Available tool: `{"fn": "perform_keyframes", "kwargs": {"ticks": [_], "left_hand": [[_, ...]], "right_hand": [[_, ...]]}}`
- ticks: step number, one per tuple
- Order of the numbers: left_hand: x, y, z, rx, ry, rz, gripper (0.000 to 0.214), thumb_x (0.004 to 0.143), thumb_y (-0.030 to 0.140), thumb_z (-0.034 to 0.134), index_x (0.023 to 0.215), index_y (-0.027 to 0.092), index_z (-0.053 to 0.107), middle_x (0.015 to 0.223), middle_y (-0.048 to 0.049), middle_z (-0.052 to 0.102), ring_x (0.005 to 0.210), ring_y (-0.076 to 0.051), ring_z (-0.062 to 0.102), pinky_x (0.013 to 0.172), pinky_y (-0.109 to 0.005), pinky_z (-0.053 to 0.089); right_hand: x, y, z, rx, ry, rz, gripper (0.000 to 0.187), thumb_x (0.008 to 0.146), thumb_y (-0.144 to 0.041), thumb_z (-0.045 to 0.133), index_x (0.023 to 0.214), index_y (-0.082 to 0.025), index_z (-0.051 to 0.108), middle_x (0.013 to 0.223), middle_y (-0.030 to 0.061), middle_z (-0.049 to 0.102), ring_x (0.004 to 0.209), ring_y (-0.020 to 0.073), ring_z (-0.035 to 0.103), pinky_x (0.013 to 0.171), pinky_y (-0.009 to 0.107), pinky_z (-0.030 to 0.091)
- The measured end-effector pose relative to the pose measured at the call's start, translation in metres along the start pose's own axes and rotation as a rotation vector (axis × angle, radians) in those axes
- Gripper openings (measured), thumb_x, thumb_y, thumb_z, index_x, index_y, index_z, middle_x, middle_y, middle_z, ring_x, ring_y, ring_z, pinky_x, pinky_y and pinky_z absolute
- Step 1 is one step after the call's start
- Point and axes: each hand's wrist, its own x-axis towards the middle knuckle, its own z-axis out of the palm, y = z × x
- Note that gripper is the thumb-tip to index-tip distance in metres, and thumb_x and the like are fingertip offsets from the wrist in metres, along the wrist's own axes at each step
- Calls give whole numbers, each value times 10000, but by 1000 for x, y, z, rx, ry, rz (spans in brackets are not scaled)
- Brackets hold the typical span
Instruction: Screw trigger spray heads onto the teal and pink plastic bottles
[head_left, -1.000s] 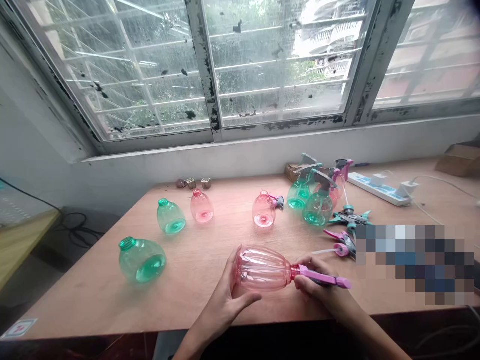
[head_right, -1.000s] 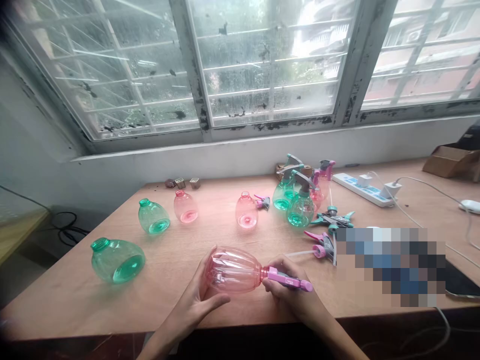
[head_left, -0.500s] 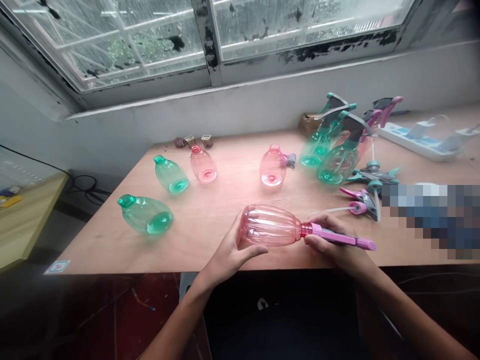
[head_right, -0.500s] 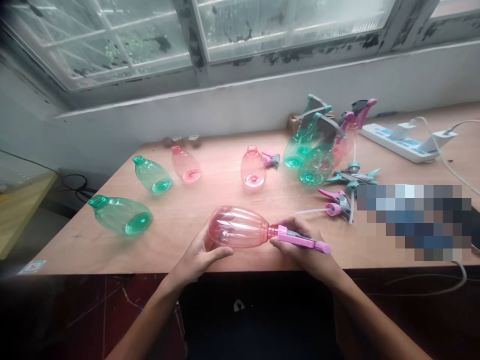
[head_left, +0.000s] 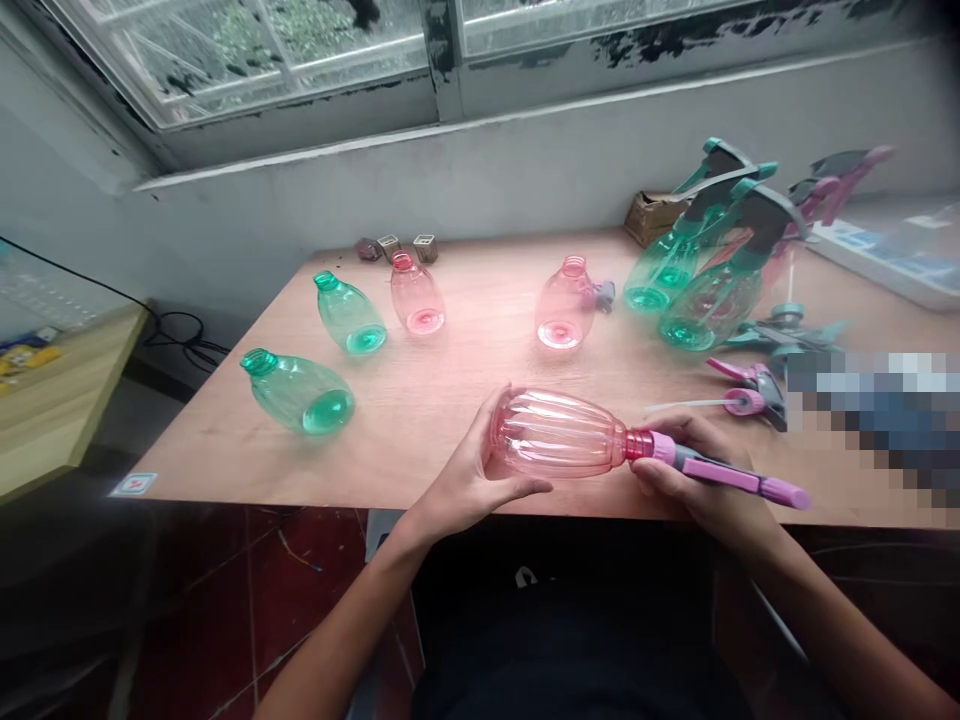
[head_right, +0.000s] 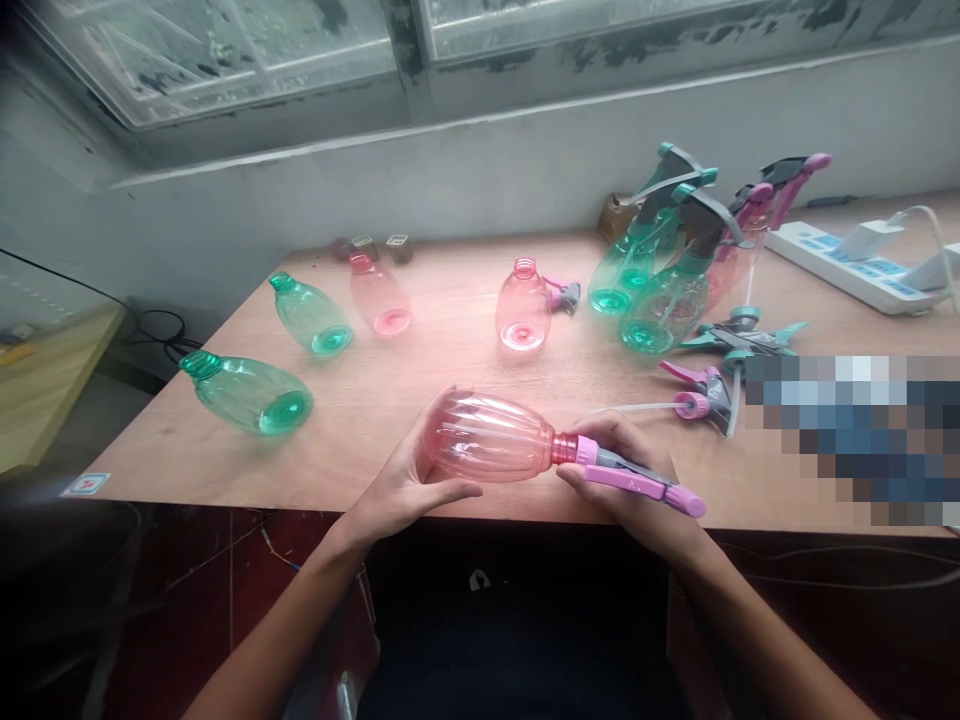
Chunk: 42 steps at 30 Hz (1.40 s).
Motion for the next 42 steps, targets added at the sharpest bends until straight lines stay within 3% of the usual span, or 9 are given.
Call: {"fn": "perform_keyframes", "kwargs": {"ticks": [23,30,37,42], "left_hand": [[0,-1,-3,49,2,-1,1054,797,231,879,1613,393,231,1714,-48,257,1563,-347,277,1287,-505,273],[0,-1,-4,107,-1,28,1055,806,248,874,1618,388,214,1719,-58,243,1566,-350,266,1295,-506,247],[-1,-2,-3,143,9,33,1055,873,275,815,1622,466,97,1729,-19,215,1577,-326,242,1299,-498,211],[-1,0,1,76,22,-3,1145,828,319,855,1632,433,49,1732,-46,202,1584,-333,212,1296,-515,199]], "right_hand": [[1,-9,5,25,-12,99,156,817,-318,792,857,-288,644,632,-23,648,512,191,591,506,327,459],[2,-6,3,70,-54,139,165,830,-325,796,859,-282,640,642,-38,645,526,169,581,518,299,446],[3,-6,5,57,-65,134,179,840,-344,800,911,-257,660,645,-32,661,545,163,598,537,284,446],[3,-7,5,58,-60,121,191,831,-353,810,916,-252,670,622,-36,660,526,163,596,543,289,457]]}}
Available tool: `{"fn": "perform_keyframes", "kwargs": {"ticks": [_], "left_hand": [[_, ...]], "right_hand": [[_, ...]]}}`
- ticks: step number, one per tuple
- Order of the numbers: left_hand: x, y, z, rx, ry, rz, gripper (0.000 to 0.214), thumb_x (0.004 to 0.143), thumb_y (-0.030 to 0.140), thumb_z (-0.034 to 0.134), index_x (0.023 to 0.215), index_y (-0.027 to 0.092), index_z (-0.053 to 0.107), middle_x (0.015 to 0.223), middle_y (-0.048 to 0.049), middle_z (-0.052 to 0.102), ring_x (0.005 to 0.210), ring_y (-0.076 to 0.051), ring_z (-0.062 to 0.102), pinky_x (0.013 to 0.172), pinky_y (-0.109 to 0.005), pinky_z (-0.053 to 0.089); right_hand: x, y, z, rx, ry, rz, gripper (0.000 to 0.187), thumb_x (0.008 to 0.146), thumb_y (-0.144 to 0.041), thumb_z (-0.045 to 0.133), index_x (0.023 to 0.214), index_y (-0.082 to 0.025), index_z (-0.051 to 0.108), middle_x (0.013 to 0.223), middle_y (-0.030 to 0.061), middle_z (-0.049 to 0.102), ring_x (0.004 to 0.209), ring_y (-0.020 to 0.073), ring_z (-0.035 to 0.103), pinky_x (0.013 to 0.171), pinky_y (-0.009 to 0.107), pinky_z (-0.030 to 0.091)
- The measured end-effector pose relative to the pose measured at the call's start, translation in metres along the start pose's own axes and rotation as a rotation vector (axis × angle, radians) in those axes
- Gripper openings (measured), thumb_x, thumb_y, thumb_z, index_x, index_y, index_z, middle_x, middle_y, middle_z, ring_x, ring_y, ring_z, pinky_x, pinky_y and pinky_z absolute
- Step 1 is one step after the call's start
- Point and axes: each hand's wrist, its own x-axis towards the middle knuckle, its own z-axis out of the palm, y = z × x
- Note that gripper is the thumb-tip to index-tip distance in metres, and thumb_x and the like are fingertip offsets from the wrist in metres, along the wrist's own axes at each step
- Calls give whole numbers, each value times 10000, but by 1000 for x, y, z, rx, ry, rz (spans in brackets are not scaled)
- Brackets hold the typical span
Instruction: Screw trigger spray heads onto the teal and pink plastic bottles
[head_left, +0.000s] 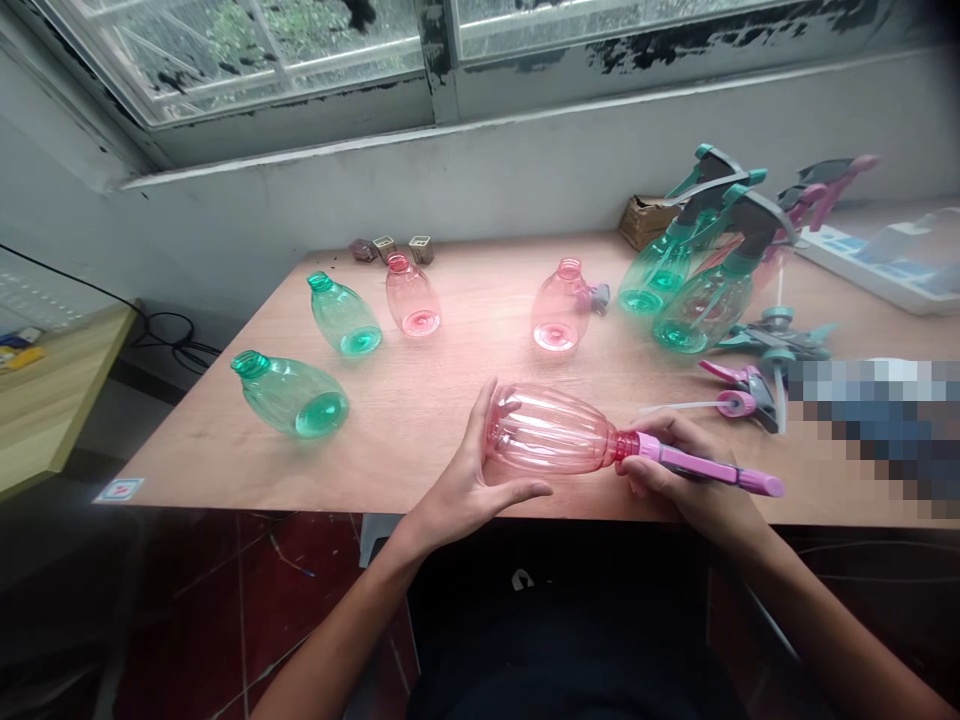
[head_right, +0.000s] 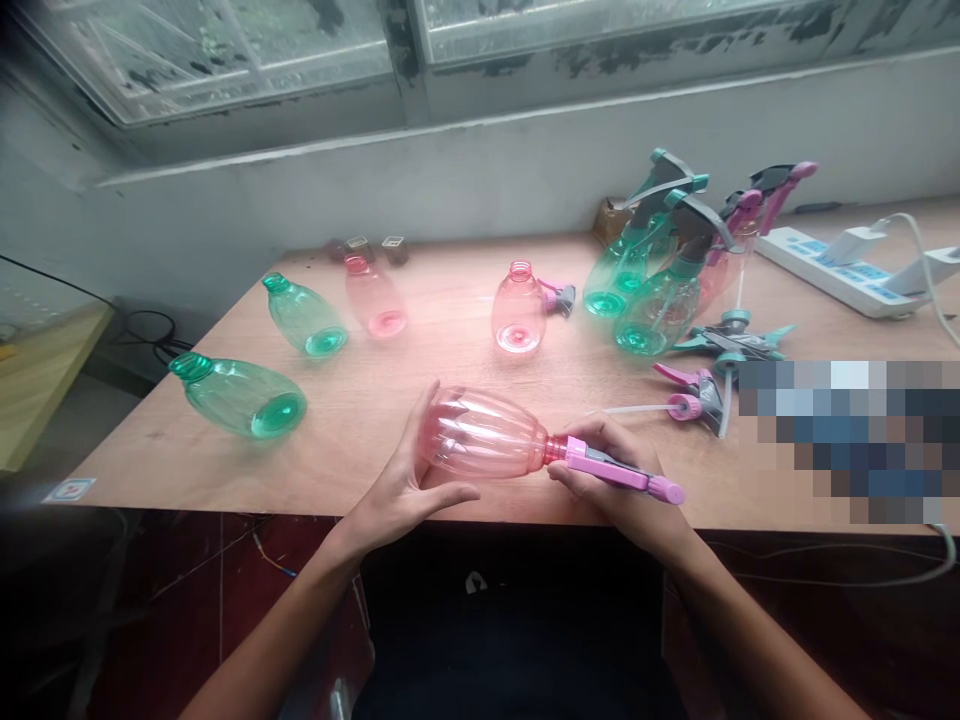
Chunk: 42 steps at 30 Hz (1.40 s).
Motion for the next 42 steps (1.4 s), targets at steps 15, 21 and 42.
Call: {"fn": "perform_keyframes", "kwargs": {"ticks": [15,21,42], "left_hand": [[1,1,-3,27,-22,1,947,914,294,764,1623,448,155,1753,10,128,1605,-311,139,1312,-492,152],[2,7,-1,-108,4,-42,912,925,322,752,1634,373,180,1744,-34,178,1603,-305,155,1311,-477,186],[5,6,-3,-120,14,-29,741,958,336,714,1594,367,335,1694,-25,330,1573,-312,262,1298,-462,230]], "right_hand": [[1,3,-1,98,-23,91,210,874,-392,781,936,-247,642,593,-46,662,522,154,586,530,267,425],[0,2,0,74,-21,104,233,860,-410,786,924,-241,639,584,-44,642,508,164,584,501,274,415],[0,0,0,91,-7,119,213,855,-380,787,915,-237,639,613,-44,668,538,155,601,553,266,448]]}}
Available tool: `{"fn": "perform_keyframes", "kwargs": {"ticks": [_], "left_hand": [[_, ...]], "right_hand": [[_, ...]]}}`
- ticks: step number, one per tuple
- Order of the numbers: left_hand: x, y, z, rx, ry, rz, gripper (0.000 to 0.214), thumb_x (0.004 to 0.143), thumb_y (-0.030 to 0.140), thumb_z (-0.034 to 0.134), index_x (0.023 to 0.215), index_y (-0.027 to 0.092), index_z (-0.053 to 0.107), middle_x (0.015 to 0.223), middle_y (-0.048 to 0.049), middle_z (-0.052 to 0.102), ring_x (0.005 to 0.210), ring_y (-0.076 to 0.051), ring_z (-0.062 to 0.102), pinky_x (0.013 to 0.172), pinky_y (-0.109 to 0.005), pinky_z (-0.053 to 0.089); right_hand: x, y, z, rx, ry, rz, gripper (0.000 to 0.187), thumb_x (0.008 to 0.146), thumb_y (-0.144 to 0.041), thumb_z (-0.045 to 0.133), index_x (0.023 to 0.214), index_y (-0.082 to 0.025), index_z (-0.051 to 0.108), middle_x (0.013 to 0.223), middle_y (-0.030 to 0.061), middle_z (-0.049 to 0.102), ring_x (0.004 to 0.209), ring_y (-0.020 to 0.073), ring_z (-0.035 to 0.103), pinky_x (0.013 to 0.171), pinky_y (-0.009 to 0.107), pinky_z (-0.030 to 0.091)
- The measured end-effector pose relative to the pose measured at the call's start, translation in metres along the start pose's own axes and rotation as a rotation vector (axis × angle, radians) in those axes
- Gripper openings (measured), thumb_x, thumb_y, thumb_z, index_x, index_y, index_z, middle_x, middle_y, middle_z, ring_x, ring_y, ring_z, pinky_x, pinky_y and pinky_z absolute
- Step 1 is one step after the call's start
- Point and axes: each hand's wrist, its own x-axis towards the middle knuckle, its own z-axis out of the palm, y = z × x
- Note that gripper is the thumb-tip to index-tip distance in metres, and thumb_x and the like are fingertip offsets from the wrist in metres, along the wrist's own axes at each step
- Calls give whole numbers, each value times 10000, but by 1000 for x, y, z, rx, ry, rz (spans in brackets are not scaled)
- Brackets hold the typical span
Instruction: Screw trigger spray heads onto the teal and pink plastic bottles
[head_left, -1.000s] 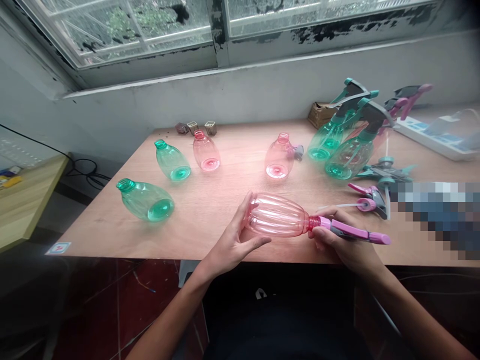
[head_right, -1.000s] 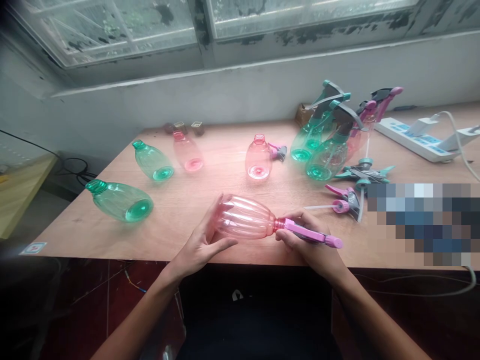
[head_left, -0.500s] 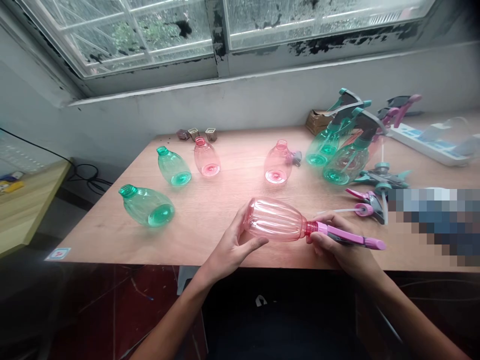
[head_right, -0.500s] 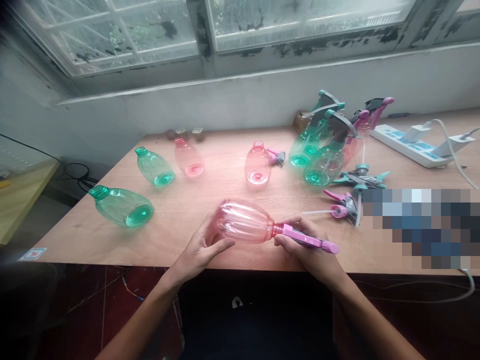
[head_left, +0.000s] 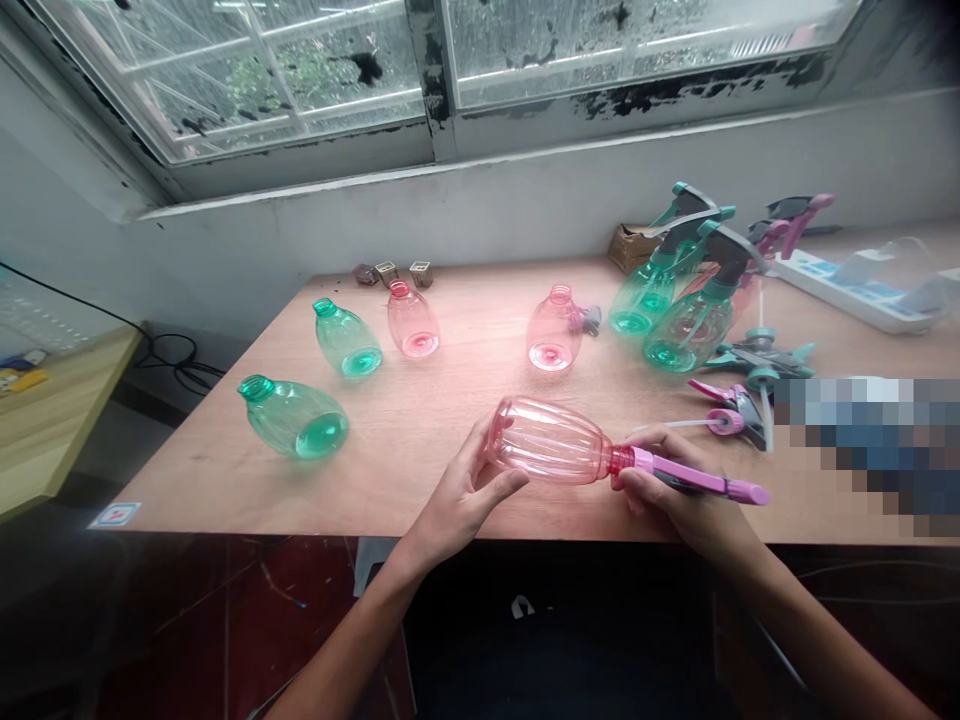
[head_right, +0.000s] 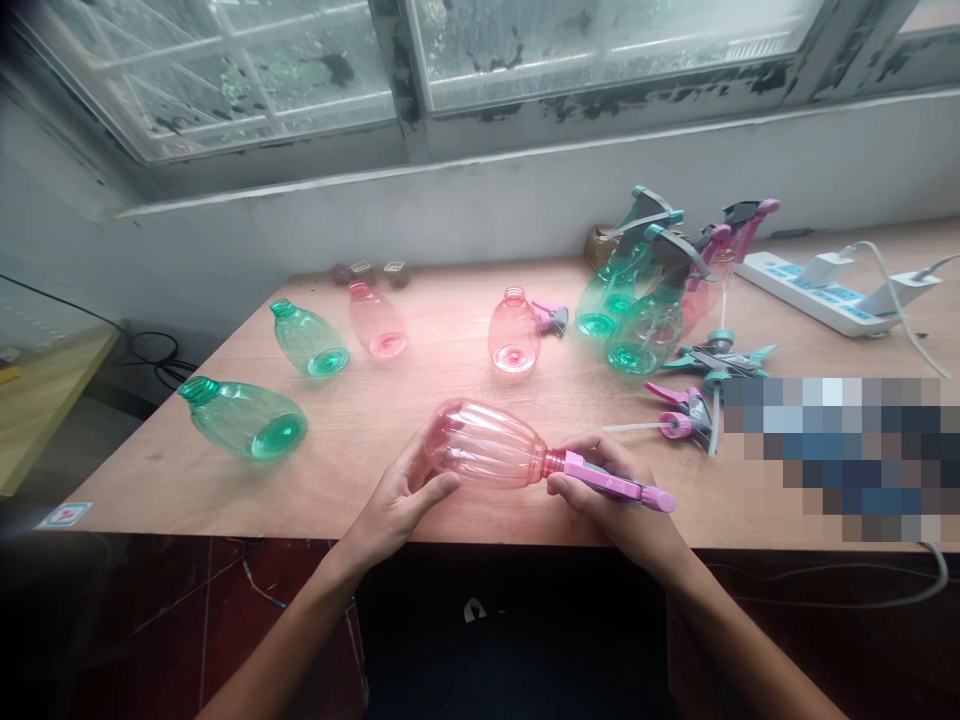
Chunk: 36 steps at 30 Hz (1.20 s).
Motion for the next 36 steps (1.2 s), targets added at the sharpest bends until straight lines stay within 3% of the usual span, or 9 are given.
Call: {"fn": "perform_keyframes", "kwargs": {"ticks": [5,10,17,25,31,36], "left_hand": [[1,-5,1,15,22,31,806,942,300,737,1600,417,287,1727,-7,244,1555,-321,306,1281,-471,276],[-1,-5,0,3,32,-7,830,923,288,763,1604,384,299,1694,-27,333,1566,-313,280,1289,-442,257],[-2,5,3,-91,65,-48,546,969,400,690,1473,272,524,1615,-84,465,1540,-330,339,1261,-448,311],[-3,5,5,-129,118,-38,309,952,386,719,1185,215,609,1598,-116,482,1520,-353,372,1255,-508,306],[-1,-1,3,-118,98,-29,337,958,323,720,1271,264,612,1562,-66,526,1481,-317,438,1228,-461,369],[-2,-2,4,-113,83,-38,403,952,297,729,1323,285,574,1509,-54,565,1451,-292,476,1200,-432,407]], "right_hand": [[0,1,1,-8,12,9,211,842,-369,788,909,-237,637,616,-44,676,527,149,594,545,261,440],[0,3,0,6,3,12,228,833,-377,798,936,-238,650,601,-48,656,559,157,608,580,265,460],[0,4,0,4,4,-1,216,843,-372,789,929,-242,640,611,-46,671,542,136,594,544,241,425],[0,1,1,33,-6,23,240,829,-382,800,909,-241,622,593,-57,656,523,135,581,533,241,420],[0,5,0,54,7,8,239,859,-379,780,957,-241,611,674,-44,696,525,124,580,551,249,418],[1,4,1,41,18,4,191,876,-357,753,927,-242,609,622,-59,670,507,119,569,544,246,409]]}}
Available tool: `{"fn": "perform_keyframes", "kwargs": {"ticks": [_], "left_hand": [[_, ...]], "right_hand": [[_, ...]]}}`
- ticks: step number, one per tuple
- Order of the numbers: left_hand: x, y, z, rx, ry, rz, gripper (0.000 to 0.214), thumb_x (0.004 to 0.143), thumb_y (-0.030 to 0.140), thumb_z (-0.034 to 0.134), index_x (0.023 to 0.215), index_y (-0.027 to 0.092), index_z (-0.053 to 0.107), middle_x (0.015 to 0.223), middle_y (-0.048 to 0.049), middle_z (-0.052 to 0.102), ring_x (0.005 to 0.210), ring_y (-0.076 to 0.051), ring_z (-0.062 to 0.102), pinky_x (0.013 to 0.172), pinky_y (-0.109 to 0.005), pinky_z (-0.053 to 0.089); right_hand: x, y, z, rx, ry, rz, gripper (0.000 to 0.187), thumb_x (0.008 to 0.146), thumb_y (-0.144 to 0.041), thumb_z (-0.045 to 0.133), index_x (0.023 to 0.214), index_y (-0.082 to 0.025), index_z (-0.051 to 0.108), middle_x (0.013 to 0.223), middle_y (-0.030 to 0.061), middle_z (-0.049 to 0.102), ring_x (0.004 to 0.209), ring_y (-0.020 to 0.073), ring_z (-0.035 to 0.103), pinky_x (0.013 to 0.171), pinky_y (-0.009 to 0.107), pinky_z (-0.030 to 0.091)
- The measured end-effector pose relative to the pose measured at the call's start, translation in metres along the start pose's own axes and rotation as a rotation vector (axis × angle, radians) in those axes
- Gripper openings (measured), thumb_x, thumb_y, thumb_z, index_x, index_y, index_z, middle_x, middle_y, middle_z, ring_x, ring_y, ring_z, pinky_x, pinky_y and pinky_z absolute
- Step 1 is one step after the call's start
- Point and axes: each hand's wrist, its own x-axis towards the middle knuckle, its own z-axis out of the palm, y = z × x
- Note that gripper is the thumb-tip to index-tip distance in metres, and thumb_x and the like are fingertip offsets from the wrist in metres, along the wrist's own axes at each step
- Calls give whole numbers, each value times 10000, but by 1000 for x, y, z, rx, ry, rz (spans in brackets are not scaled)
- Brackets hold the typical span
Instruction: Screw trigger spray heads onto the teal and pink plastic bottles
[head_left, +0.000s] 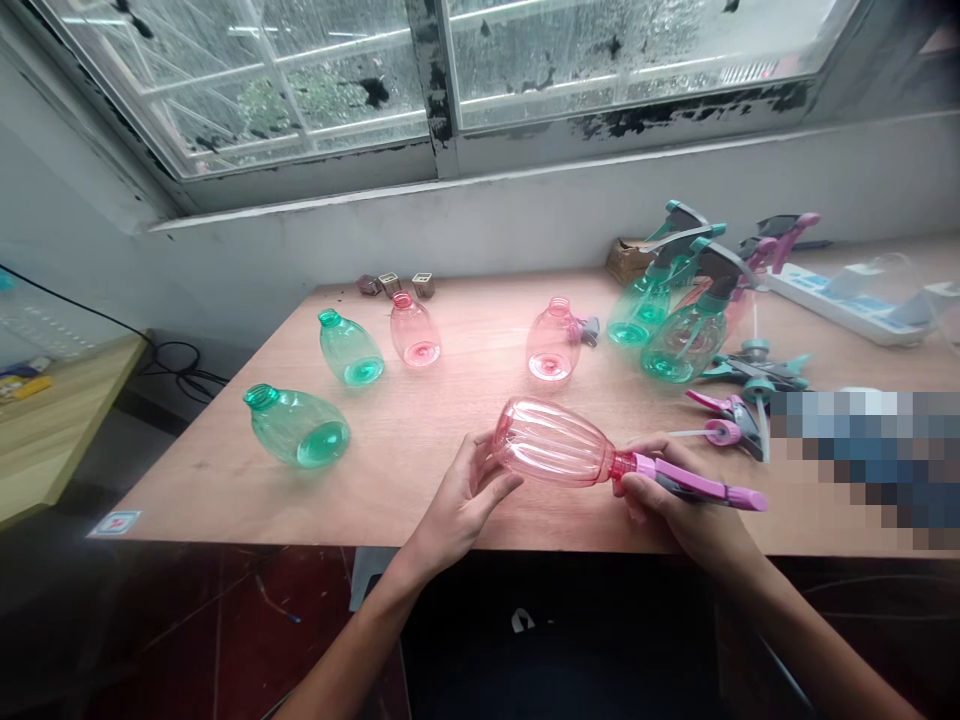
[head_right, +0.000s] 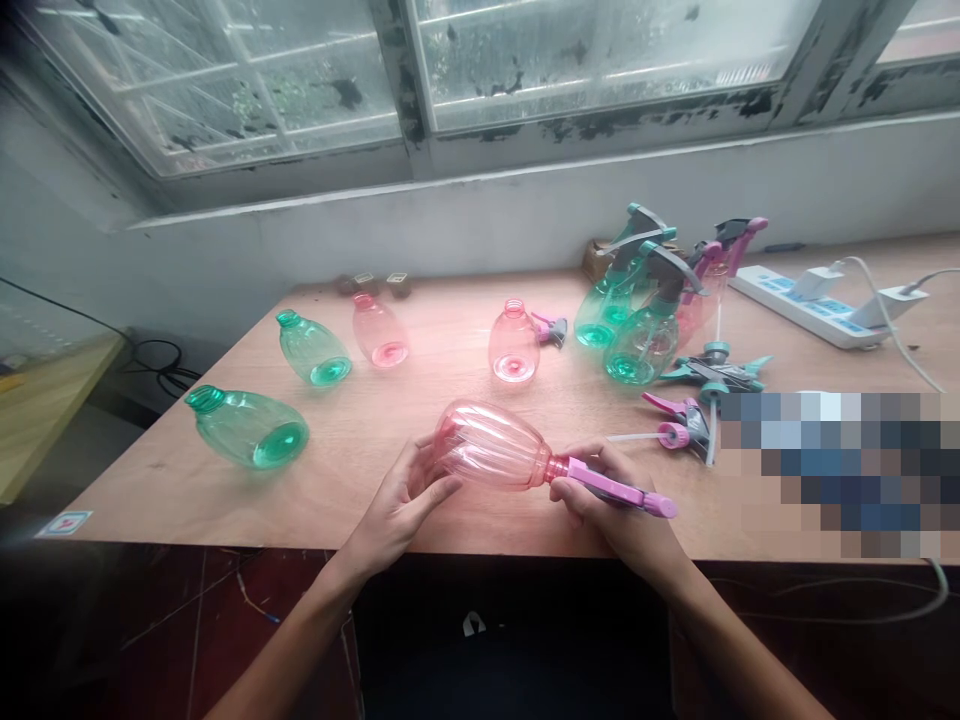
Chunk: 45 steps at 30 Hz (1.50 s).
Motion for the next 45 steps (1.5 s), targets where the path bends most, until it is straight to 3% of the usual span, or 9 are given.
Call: {"fn": "perform_keyframes", "kwargs": {"ticks": [11,20,24,30,35,40,45], "left_hand": [[-2,9,0,18,14,-45,223,998,358,658,1135,205,571,1382,-114,654,1336,-291,587,1143,-445,446],[1,0,-2,-12,1,-10,334,944,262,734,1242,236,584,1408,-86,642,1337,-281,590,1164,-445,436],[-1,3,-2,-10,22,-14,440,858,245,830,1223,236,584,1481,-94,592,1419,-305,512,1209,-463,383],[-1,7,-3,-9,39,-13,189,962,320,715,1072,209,609,1481,-115,591,1465,-296,459,1221,-463,362],[0,-2,-6,-32,9,-4,340,908,269,784,1190,239,597,1478,-87,596,1372,-282,562,1180,-447,424],[-1,-2,-6,-35,15,2,441,873,249,817,1245,249,580,1453,-95,617,1356,-304,577,1189,-480,412],[-3,5,-4,-36,34,6,281,942,314,739,1179,230,613,1510,-110,564,1457,-323,470,1219,-496,371]], "right_hand": [[2,-3,2,-51,-3,21,247,809,-392,790,922,-237,634,553,-62,629,533,158,580,533,260,425],[-1,-10,7,4,25,23,203,824,-366,744,904,-220,629,657,-24,675,533,150,560,558,281,417],[-2,-14,9,2,23,34,204,795,-364,763,879,-231,633,556,-50,617,525,169,570,552,287,421],[-3,-17,10,-55,39,17,180,772,-358,765,844,-237,653,533,-58,605,517,169,557,533,283,405],[-1,-14,9,-6,30,32,198,812,-385,735,882,-236,625,600,-45,661,499,157,550,529,279,394],[-1,-13,9,-20,-2,39,199,802,-388,747,865,-235,636,526,-57,595,505,172,559,521,282,399],[-2,-15,10,-66,0,-7,213,784,-393,768,887,-234,670,533,-49,610,522,174,555,523,287,393]]}}
